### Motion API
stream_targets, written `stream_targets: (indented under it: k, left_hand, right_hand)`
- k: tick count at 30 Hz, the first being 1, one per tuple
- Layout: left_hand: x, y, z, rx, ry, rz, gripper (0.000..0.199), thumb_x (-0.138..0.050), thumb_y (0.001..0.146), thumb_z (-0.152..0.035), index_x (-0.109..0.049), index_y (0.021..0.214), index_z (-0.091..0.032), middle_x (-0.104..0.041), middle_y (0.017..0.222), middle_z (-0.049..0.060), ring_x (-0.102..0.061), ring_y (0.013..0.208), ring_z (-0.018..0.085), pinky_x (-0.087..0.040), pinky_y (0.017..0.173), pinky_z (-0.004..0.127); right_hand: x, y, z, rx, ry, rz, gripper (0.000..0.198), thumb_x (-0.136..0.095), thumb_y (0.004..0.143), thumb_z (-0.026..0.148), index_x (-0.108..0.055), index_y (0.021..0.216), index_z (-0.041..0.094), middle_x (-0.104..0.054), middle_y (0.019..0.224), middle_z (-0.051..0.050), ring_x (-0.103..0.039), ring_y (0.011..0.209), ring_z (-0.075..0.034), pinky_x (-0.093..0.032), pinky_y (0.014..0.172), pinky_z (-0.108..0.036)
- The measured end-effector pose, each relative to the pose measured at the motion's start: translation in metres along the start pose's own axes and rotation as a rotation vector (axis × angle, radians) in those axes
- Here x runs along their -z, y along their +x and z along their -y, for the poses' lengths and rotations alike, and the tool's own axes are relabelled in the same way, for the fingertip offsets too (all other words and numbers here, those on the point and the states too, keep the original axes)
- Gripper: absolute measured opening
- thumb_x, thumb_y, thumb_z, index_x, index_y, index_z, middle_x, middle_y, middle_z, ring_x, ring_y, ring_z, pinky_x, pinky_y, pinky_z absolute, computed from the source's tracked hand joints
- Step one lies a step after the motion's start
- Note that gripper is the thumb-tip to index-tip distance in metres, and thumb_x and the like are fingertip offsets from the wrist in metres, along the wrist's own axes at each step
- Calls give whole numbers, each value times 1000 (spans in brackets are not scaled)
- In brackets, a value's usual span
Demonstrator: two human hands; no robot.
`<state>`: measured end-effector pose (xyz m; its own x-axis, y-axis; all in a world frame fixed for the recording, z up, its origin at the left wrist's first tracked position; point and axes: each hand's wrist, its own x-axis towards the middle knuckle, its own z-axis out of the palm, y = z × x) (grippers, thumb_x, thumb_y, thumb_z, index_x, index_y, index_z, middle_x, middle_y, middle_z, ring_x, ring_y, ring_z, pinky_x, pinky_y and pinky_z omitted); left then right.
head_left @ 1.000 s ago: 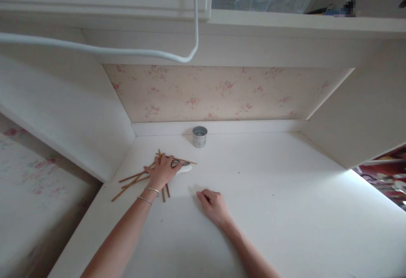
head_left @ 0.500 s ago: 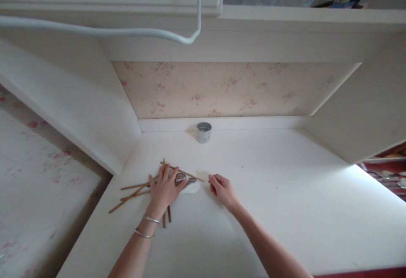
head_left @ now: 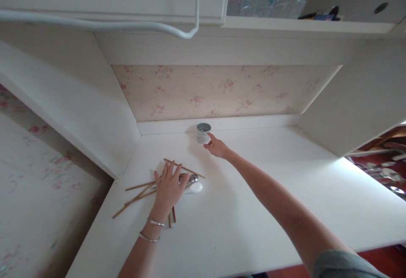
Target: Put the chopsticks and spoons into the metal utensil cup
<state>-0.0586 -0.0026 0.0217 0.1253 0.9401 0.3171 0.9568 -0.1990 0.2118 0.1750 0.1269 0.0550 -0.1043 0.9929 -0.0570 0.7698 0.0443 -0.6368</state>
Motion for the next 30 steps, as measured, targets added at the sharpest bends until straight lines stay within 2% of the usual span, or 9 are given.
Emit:
stream_targets:
  k: [2, 4, 6, 8, 11, 17, 25, 30]
  left_hand:
    - [9, -19, -8, -54, -117, -54, 40, -43, 91, -42, -59, 121, -21, -52, 134, 13, -40, 130, 31, -24, 109, 59]
    - [15, -45, -17, -91, -302, -26, 34, -42, 93, -36, -60, 117, -21, -59, 123, 11, -49, 121, 24, -35, 107, 45]
    - [18, -73, -26, -56, -477, 87, 29, -42, 93, -36, -62, 111, -25, -64, 111, 9, -57, 108, 21, -43, 99, 37]
    - [16, -97, -33, 4, -623, 249, 27, -42, 93, -39, -63, 102, -26, -67, 93, 6, -62, 87, 18, -50, 81, 29]
    - [11, -118, -37, 92, -746, 396, 31, -40, 93, -43, -64, 89, -24, -66, 76, 4, -59, 66, 16, -46, 63, 26]
    - [17, -115, -34, 181, -823, 467, 38, -38, 93, -47, -64, 83, -21, -62, 70, 2, -54, 64, 15, -39, 60, 24]
    - [16, -114, -34, 140, -816, 514, 38, -40, 92, -48, -65, 83, -22, -63, 73, 2, -54, 66, 15, -39, 62, 24]
    - [14, -107, -32, 139, -844, 538, 37, -41, 91, -48, -65, 85, -21, -64, 74, 2, -56, 68, 15, -41, 63, 23]
  right_hand:
    - [0, 14, 5, -8, -70, -22, 71, -58, 85, 38, -23, 146, 24, -69, 106, -9, -65, 91, -26, -46, 76, -32]
    - [-2, 25, 8, -18, -121, -44, 70, -56, 86, 37, -23, 146, 21, -68, 107, -12, -64, 96, -28, -45, 79, -35]
    - [-5, 31, 9, -28, -153, -68, 63, -53, 88, 37, -29, 143, 18, -68, 108, -13, -63, 97, -29, -44, 80, -35]
    - [-6, 33, 9, -32, -172, -100, 50, -49, 91, 35, -40, 136, 16, -67, 109, -14, -63, 98, -28, -44, 80, -34]
    - [-7, 32, 8, -24, -183, -153, 34, -41, 95, 33, -52, 122, 15, -67, 109, -14, -63, 100, -26, -43, 80, -32]
    - [0, 5, 9, 47, -143, -245, 28, -39, 97, 35, -55, 114, 20, -69, 103, -7, -64, 89, -20, -43, 75, -27]
    - [15, -82, -6, 79, 13, -303, 30, -40, 95, 41, -54, 112, 21, -69, 94, -4, -64, 61, -13, -45, 62, -24]
    - [10, -129, -20, 64, 68, -302, 32, -41, 93, 45, -57, 108, 21, -69, 88, -4, -64, 61, -14, -46, 59, -25]
